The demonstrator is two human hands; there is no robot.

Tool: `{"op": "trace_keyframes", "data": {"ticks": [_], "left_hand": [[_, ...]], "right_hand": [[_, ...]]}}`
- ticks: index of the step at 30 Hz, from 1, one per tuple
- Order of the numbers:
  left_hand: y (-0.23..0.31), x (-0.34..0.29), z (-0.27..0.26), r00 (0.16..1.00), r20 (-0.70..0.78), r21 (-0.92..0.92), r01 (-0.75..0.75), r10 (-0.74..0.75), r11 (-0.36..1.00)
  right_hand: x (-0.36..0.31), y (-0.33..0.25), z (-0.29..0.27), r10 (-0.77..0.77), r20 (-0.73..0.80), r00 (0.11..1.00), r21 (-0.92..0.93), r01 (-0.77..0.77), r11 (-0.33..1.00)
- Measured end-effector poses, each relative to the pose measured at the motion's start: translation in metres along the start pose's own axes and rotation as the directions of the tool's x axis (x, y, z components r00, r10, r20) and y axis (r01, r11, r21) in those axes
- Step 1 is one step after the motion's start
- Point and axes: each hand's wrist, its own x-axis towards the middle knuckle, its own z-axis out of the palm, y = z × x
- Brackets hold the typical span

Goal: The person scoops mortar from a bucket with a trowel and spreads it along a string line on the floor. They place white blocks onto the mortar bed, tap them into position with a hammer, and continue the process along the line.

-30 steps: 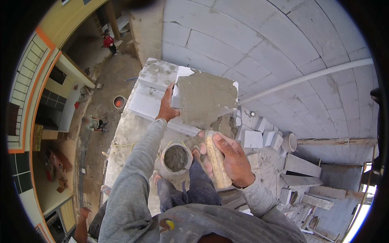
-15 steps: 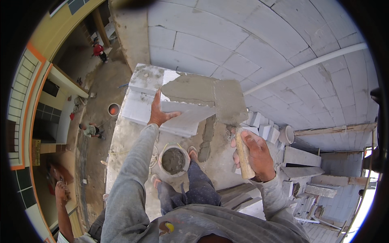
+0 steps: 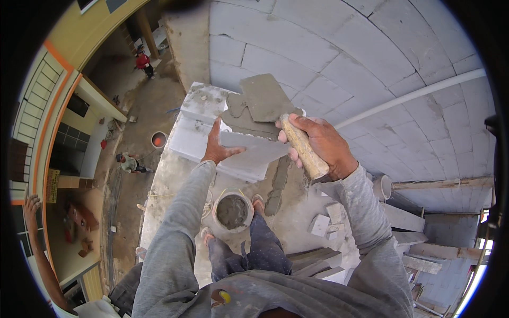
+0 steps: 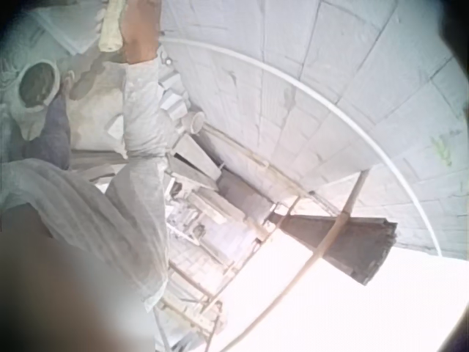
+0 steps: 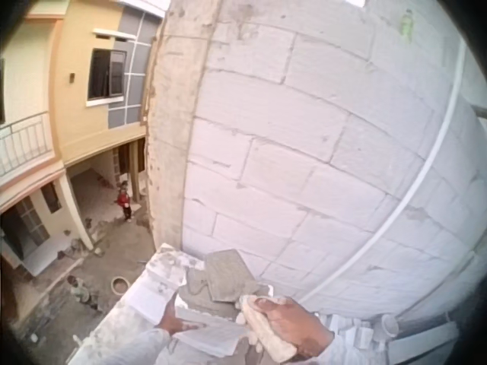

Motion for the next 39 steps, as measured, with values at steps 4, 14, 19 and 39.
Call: {"op": "trace_keyframes", "data": {"ticks": [4, 14, 19, 39], "left_hand": [[-0.027, -0.003, 0.003, 1.000, 0.022, 0.080, -0.020, 0.018, 0.997], [-0.037, 0.000, 0.008, 0.998, 0.014, -0.230, 0.070, -0.068, 0.971], [-0.008, -0.001, 0.001, 0.994, 0.103, -0.224, 0.045, -0.022, 0.974], [-0.013, -0.002, 0.002, 0.993, 0.057, -0.296, 0.114, -0.102, 0.948]], "right_hand": [[-0.016, 0.018, 0.007, -0.060, -0.047, 0.997, -0.001, 0.060, 0.998], [-0.071, 0.077, 0.033, -0.099, 0.069, 0.993, -0.180, 0.110, 0.978], [-0.089, 0.072, 0.011, -0.097, -0.202, 0.975, -0.185, 0.059, 0.981], [-0.095, 0.132, -0.051, -0.115, -0.169, 0.979, 0.324, 0.165, 0.932]]}}
